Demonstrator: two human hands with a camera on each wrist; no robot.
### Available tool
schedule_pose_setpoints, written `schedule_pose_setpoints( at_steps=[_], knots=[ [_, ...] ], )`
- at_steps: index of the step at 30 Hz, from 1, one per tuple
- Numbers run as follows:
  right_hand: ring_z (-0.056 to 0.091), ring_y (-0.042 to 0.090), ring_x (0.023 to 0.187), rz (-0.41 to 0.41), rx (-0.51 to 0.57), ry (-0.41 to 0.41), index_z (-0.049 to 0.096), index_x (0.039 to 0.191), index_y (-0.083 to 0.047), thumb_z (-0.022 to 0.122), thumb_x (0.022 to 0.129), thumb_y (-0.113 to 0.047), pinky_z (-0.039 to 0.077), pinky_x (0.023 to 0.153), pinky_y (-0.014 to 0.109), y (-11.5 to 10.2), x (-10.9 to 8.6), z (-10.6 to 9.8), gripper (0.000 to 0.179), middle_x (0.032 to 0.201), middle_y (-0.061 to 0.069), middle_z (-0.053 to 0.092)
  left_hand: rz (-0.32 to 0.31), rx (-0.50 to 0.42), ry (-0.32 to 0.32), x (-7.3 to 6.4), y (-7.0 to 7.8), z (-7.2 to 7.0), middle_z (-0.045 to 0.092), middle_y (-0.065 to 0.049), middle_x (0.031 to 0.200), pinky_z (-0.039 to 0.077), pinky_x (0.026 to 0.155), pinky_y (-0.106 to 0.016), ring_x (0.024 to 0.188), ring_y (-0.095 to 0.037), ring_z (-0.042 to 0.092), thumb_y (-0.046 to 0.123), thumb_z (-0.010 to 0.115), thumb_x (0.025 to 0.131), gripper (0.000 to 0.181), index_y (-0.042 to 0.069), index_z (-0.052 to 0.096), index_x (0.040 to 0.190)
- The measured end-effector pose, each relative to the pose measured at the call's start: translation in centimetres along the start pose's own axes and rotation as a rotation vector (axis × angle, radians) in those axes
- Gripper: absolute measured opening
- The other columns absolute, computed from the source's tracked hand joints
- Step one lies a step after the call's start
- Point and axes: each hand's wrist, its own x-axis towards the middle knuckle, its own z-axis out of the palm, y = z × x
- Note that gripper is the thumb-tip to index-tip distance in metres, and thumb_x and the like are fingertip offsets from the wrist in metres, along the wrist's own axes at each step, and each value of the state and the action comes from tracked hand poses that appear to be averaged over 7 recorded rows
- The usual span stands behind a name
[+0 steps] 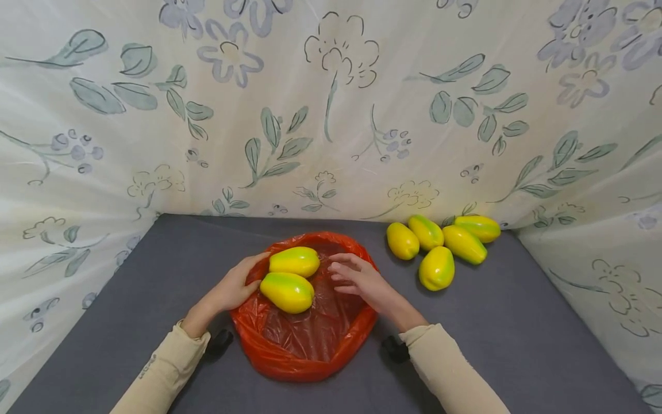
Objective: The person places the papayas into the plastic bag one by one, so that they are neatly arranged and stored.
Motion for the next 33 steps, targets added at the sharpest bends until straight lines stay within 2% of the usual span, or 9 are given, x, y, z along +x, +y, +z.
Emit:
schedule_pose_setpoints(
  at_steps=[5,11,15,19,25,27,29,33],
  knots=[
    [0.04,0.045,0.124,-0.016,0.051,0.004,0.034,0.141,0.0,0.053,0.098,-0.033,0.047,0.093,0.044,-0.3,-0.8,-1.4,0.058,0.135,0.027,0.041,0.002,0.006,0.002,-0.1,0.0,0.0,0.041,-0.024,0.138,0.036,0.1,-0.054,0.126,-0.04,0.041,-0.007,0.061,0.086,0.063,-0.001,0.036,0.144],
    [0.051,0.034,0.117,-0.082,0.119,0.0,0.032,0.139,0.003,0.047,0.101,-0.028,0.047,0.092,0.046,-0.8,-1.9,-3.1,0.051,0.125,0.013,0.054,0.001,0.013,0.005,-0.1,0.1,-0.1,0.041,-0.024,0.139,0.036,0.1,-0.055,0.126,-0.04,0.041,-0.008,0.061,0.086,0.063,-0.001,0.036,0.144],
    [0.054,0.027,0.112,-0.116,0.181,-0.005,0.036,0.137,-0.005,0.039,0.104,-0.027,0.046,0.093,0.047,-0.9,-2.7,-4.6,0.04,0.128,0.015,0.05,0.0,0.017,0.005,-0.1,0.1,-0.1,0.041,-0.024,0.139,0.036,0.1,-0.055,0.126,-0.04,0.041,-0.007,0.062,0.086,0.063,0.0,0.036,0.144],
    [0.052,0.026,0.115,-0.149,0.214,-0.006,0.04,0.134,-0.015,0.032,0.105,-0.029,0.046,0.093,0.046,-1.0,-3.6,-6.1,0.033,0.13,0.013,0.049,0.002,0.017,0.002,-0.1,0.2,-0.1,0.041,-0.024,0.139,0.036,0.1,-0.055,0.126,-0.04,0.041,-0.007,0.062,0.086,0.063,-0.001,0.036,0.144],
    [0.05,0.023,0.117,-0.203,0.278,0.008,0.032,0.138,-0.012,0.029,0.105,-0.03,0.046,0.094,0.042,-1.1,-4.9,-8.1,0.038,0.129,0.004,0.051,0.007,0.03,0.007,-0.2,0.0,0.1,0.041,-0.024,0.138,0.036,0.1,-0.055,0.125,-0.04,0.041,-0.006,0.063,0.086,0.064,-0.001,0.036,0.143],
    [0.05,0.023,0.117,-0.214,0.305,0.01,0.029,0.141,-0.01,0.029,0.105,-0.029,0.046,0.094,0.042,-1.1,-5.2,-8.6,0.04,0.13,0.005,0.049,0.006,0.031,0.008,-0.1,0.0,0.1,0.042,-0.024,0.138,0.036,0.1,-0.055,0.125,-0.04,0.042,-0.006,0.063,0.086,0.064,-0.001,0.036,0.143],
    [0.05,0.023,0.117,-0.225,0.33,0.002,0.029,0.141,-0.01,0.028,0.106,-0.028,0.046,0.095,0.042,-0.9,-5.5,-9.0,0.04,0.13,0.006,0.049,0.004,0.029,0.008,-0.1,0.0,0.2,0.041,-0.024,0.138,0.036,0.1,-0.055,0.125,-0.04,0.042,-0.006,0.063,0.086,0.064,0.0,0.036,0.143],
    [0.05,0.023,0.117,-0.256,0.373,-0.008,0.038,0.135,-0.014,0.026,0.106,-0.026,0.046,0.095,0.041,-0.6,-6.1,-10.0,0.034,0.129,0.007,0.049,0.0,0.022,0.007,-0.1,0.0,0.2,0.041,-0.024,0.139,0.036,0.099,-0.055,0.125,-0.04,0.042,-0.007,0.063,0.086,0.064,0.0,0.036,0.144]
  ],
)
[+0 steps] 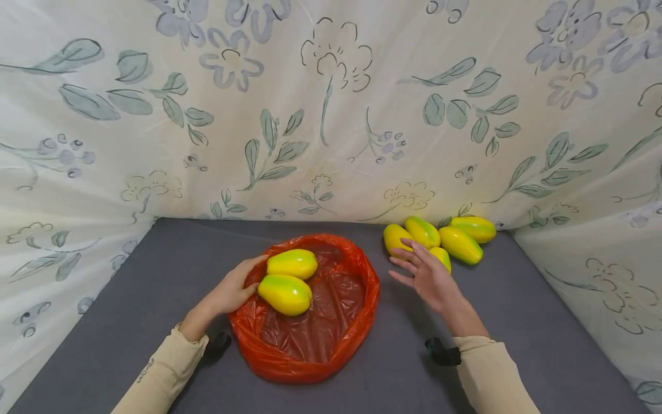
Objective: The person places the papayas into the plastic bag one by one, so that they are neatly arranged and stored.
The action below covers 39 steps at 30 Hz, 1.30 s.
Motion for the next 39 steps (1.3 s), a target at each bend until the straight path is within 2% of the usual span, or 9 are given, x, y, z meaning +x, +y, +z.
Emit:
schedule_pose_setpoints(
  at_steps=[4,7,13,19,23,32,39],
  knots=[
    [0.049,0.022,0.118,-0.038,0.039,0.009,0.043,0.133,-0.016,0.025,0.106,-0.025,0.046,0.095,0.039,-0.3,-0.5,-0.8,0.033,0.128,0.006,0.048,0.0,-0.001,0.003,0.0,0.0,0.0,0.041,-0.023,0.139,0.036,0.099,-0.055,0.125,-0.039,0.042,-0.006,0.063,0.085,0.064,0.0,0.036,0.144],
    [0.049,0.021,0.117,-0.054,0.097,0.056,0.044,0.132,-0.015,0.028,0.106,-0.026,0.046,0.095,0.039,-0.5,-0.9,-1.3,0.033,0.127,0.006,0.047,-0.001,0.0,0.003,0.0,0.0,0.1,0.041,-0.023,0.139,0.036,0.1,-0.054,0.125,-0.039,0.042,-0.005,0.064,0.086,0.064,0.0,0.036,0.144],
    [0.051,0.021,0.116,-0.071,0.201,0.155,0.036,0.137,-0.012,0.033,0.105,-0.028,0.047,0.093,0.039,-0.9,-1.6,-2.1,0.036,0.128,0.006,0.046,-0.017,-0.004,-0.003,0.1,0.1,0.0,0.041,-0.023,0.139,0.036,0.1,-0.054,0.126,-0.039,0.041,-0.004,0.064,0.086,0.065,0.001,0.036,0.144],
    [0.052,0.023,0.115,-0.096,0.279,0.141,0.053,0.128,-0.012,0.03,0.105,-0.024,0.047,0.093,0.04,-1.1,-2.3,-3.1,0.034,0.124,0.006,0.054,-0.012,0.0,-0.007,0.1,0.1,0.0,0.04,-0.023,0.14,0.036,0.1,-0.054,0.126,-0.039,0.041,-0.003,0.063,0.087,0.064,0.001,0.035,0.144],
    [0.05,0.024,0.116,-0.119,0.285,0.133,0.054,0.127,-0.01,0.031,0.105,-0.023,0.047,0.093,0.041,-1.2,-2.6,-3.5,0.034,0.124,0.008,0.053,-0.009,0.003,-0.007,0.1,0.0,-0.1,0.04,-0.023,0.14,0.036,0.1,-0.054,0.126,-0.039,0.041,-0.003,0.064,0.087,0.065,0.001,0.035,0.144],
    [0.049,0.022,0.113,-0.16,0.268,0.288,0.052,0.125,-0.012,0.041,0.103,-0.021,0.049,0.09,0.038,-1.3,-3.2,-3.9,0.026,0.12,0.006,0.054,-0.006,-0.006,-0.009,0.0,0.0,0.0,0.041,-0.024,0.139,0.037,0.099,-0.054,0.125,-0.04,0.042,-0.005,0.063,0.086,0.064,0.0,0.036,0.144],
    [0.053,0.022,0.105,-0.177,0.341,0.406,0.055,0.118,-0.011,0.048,0.101,-0.02,0.051,0.085,0.038,-1.6,-3.8,-4.7,0.021,0.108,0.008,0.059,-0.009,-0.002,-0.008,0.0,-0.1,0.1,0.041,-0.023,0.139,0.036,0.1,-0.054,0.125,-0.039,0.042,-0.005,0.064,0.086,0.065,0.0,0.036,0.144]
  ],
)
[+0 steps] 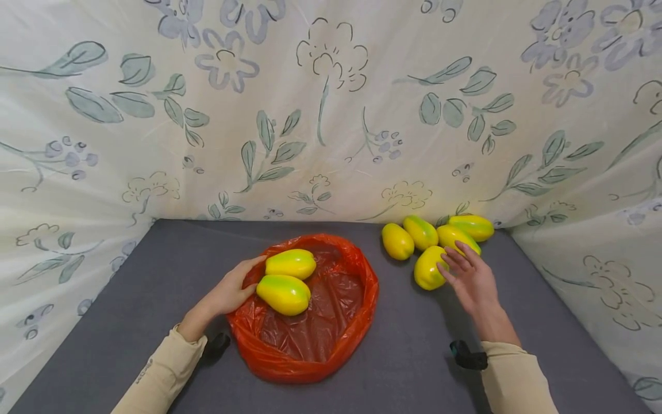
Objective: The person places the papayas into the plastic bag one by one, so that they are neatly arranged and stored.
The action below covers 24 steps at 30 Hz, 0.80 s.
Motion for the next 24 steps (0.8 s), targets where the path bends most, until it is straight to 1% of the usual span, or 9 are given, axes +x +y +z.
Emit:
schedule_pose_setpoints(
  at_steps=[4,11,13,16,20,24],
  knots=[
    [0.055,0.023,0.102,-0.002,0.016,0.058,0.056,0.116,-0.011,0.051,0.099,-0.021,0.052,0.082,0.038,-0.4,-0.1,-0.6,0.02,0.105,0.007,0.061,-0.003,0.002,-0.003,0.0,0.0,0.0,0.04,-0.023,0.14,0.036,0.1,-0.055,0.126,-0.039,0.041,-0.005,0.064,0.086,0.065,0.001,0.036,0.144],
    [0.054,0.019,0.098,0.017,-0.133,0.136,0.057,0.115,-0.016,0.054,0.098,-0.023,0.052,0.079,0.033,-0.8,-0.5,-1.2,0.018,0.103,0.002,0.059,0.022,-0.004,0.003,0.0,0.0,-0.1,0.041,-0.024,0.138,0.036,0.1,-0.055,0.125,-0.04,0.042,-0.005,0.064,0.085,0.064,-0.001,0.036,0.143],
    [0.053,0.018,0.098,0.018,-0.148,0.168,0.058,0.114,-0.017,0.056,0.097,-0.024,0.052,0.078,0.033,-0.8,-0.5,-1.3,0.018,0.103,0.001,0.059,0.026,-0.01,0.003,0.0,-0.1,0.0,0.042,-0.024,0.138,0.036,0.1,-0.055,0.125,-0.04,0.042,-0.005,0.064,0.085,0.064,-0.001,0.036,0.143],
    [0.053,0.018,0.097,0.025,-0.136,0.209,0.057,0.113,-0.017,0.059,0.095,-0.027,0.053,0.077,0.033,-0.8,-0.6,-1.6,0.021,0.102,0.001,0.06,0.032,-0.007,0.003,0.1,-0.1,0.0,0.042,-0.024,0.137,0.036,0.1,-0.055,0.124,-0.04,0.042,-0.005,0.064,0.085,0.064,-0.001,0.036,0.143],
    [0.05,0.018,0.099,0.056,-0.125,0.268,0.058,0.111,-0.017,0.063,0.092,-0.029,0.052,0.076,0.032,-0.8,-0.6,-1.9,0.023,0.099,0.0,0.06,0.029,-0.007,0.003,0.1,-0.2,0.0,0.042,-0.024,0.138,0.036,0.1,-0.055,0.125,-0.04,0.042,-0.005,0.064,0.086,0.064,-0.001,0.036,0.143],
    [0.046,0.017,0.101,0.11,-0.167,0.36,0.057,0.11,-0.019,0.065,0.09,-0.03,0.052,0.075,0.032,-0.5,-0.4,-2.2,0.023,0.101,-0.003,0.056,0.024,-0.007,0.005,0.1,-0.2,0.1,0.042,-0.024,0.138,0.035,0.1,-0.055,0.125,-0.04,0.042,-0.005,0.063,0.086,0.064,-0.001,0.036,0.143]
  ],
)
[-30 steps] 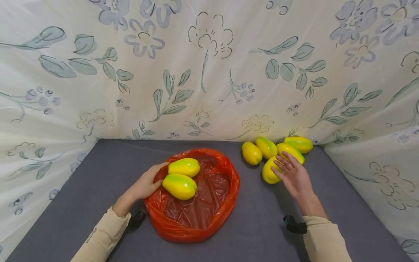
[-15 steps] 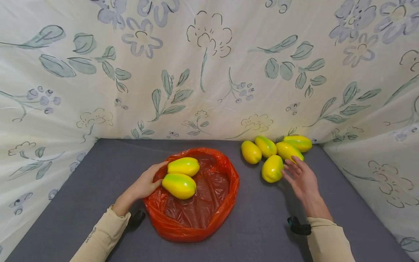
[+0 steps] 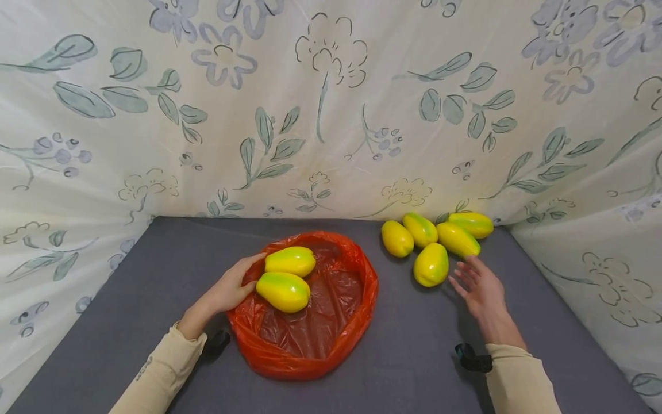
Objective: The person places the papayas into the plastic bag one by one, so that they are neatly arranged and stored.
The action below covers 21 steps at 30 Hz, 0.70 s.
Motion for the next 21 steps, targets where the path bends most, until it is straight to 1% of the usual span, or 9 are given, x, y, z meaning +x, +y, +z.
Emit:
schedule_pose_setpoints(
  at_steps=[2,3,6,9,11,13,15,18,21],
  knots=[
    [0.044,0.017,0.103,0.025,-0.042,0.065,0.054,0.116,-0.023,0.066,0.089,-0.032,0.051,0.078,0.032,0.3,0.4,0.0,0.03,0.106,-0.004,0.053,-0.001,0.004,0.002,0.0,0.0,0.0,0.042,-0.024,0.138,0.036,0.1,-0.055,0.125,-0.04,0.042,-0.005,0.063,0.086,0.064,-0.001,0.036,0.143],
    [0.044,0.016,0.105,0.033,-0.065,0.097,0.051,0.123,-0.025,0.066,0.089,-0.034,0.051,0.082,0.033,0.5,0.7,0.0,0.038,0.11,-0.005,0.051,-0.002,0.006,0.003,0.0,0.0,0.0,0.042,-0.024,0.138,0.036,0.1,-0.055,0.125,-0.04,0.042,-0.005,0.063,0.086,0.064,0.0,0.036,0.143],
    [0.037,0.024,0.124,0.041,-0.175,0.179,0.028,0.147,-0.03,0.063,0.089,-0.042,0.047,0.09,0.035,1.1,1.6,0.1,0.068,0.136,0.003,0.039,0.0,0.013,0.004,-0.1,0.1,0.0,0.042,-0.024,0.138,0.036,0.1,-0.055,0.125,-0.04,0.042,-0.005,0.063,0.086,0.064,-0.001,0.036,0.143],
    [0.021,0.027,0.137,0.029,-0.288,0.232,0.007,0.154,-0.028,0.061,0.086,-0.05,0.051,0.081,0.032,1.6,2.4,0.1,0.089,0.152,0.006,0.019,0.001,0.014,0.002,-0.1,0.2,0.0,0.042,-0.024,0.138,0.035,0.1,-0.055,0.125,-0.04,0.042,-0.005,0.063,0.086,0.064,-0.001,0.036,0.143],
    [0.017,0.028,0.139,0.021,-0.348,0.243,0.005,0.154,-0.026,0.062,0.084,-0.054,0.052,0.07,0.028,1.9,2.7,0.3,0.094,0.155,0.006,0.012,0.002,0.012,-0.002,-0.1,0.4,-0.1,0.041,-0.025,0.138,0.035,0.101,-0.056,0.125,-0.04,0.041,-0.005,0.063,0.086,0.063,-0.002,0.036,0.143],
    [0.019,0.031,0.137,0.009,-0.406,0.241,0.008,0.154,-0.023,0.062,0.082,-0.057,0.052,0.071,0.029,2.0,2.6,0.7,0.097,0.155,0.01,0.011,0.0,0.009,-0.004,-0.1,0.4,-0.1,0.041,-0.025,0.138,0.034,0.101,-0.056,0.125,-0.04,0.041,-0.004,0.063,0.086,0.063,-0.002,0.036,0.143],
    [0.021,0.032,0.135,0.0,-0.452,0.225,0.009,0.155,-0.02,0.06,0.084,-0.057,0.051,0.084,0.037,2.2,2.2,1.3,0.095,0.155,0.012,0.009,-0.006,0.009,-0.004,-0.1,0.5,-0.1,0.041,-0.024,0.139,0.034,0.101,-0.056,0.126,-0.04,0.041,-0.004,0.063,0.087,0.063,-0.001,0.036,0.143],
    [0.019,0.033,0.135,-0.015,-0.502,0.202,0.009,0.154,-0.016,0.057,0.086,-0.056,0.037,0.102,0.047,2.4,1.4,2.3,0.092,0.156,0.014,0.007,-0.015,0.007,-0.004,-0.1,0.4,-0.1,0.041,-0.024,0.139,0.034,0.101,-0.056,0.126,-0.04,0.041,-0.003,0.063,0.087,0.063,-0.001,0.036,0.143],
    [0.014,0.036,0.137,-0.036,-0.549,0.185,0.007,0.154,-0.013,0.056,0.087,-0.054,0.031,0.105,0.051,2.6,0.9,3.0,0.092,0.156,0.015,0.002,-0.018,0.011,-0.004,-0.2,0.4,-0.1,0.041,-0.024,0.139,0.034,0.101,-0.056,0.126,-0.04,0.041,-0.003,0.063,0.086,0.063,-0.001,0.036,0.143]
  ],
)
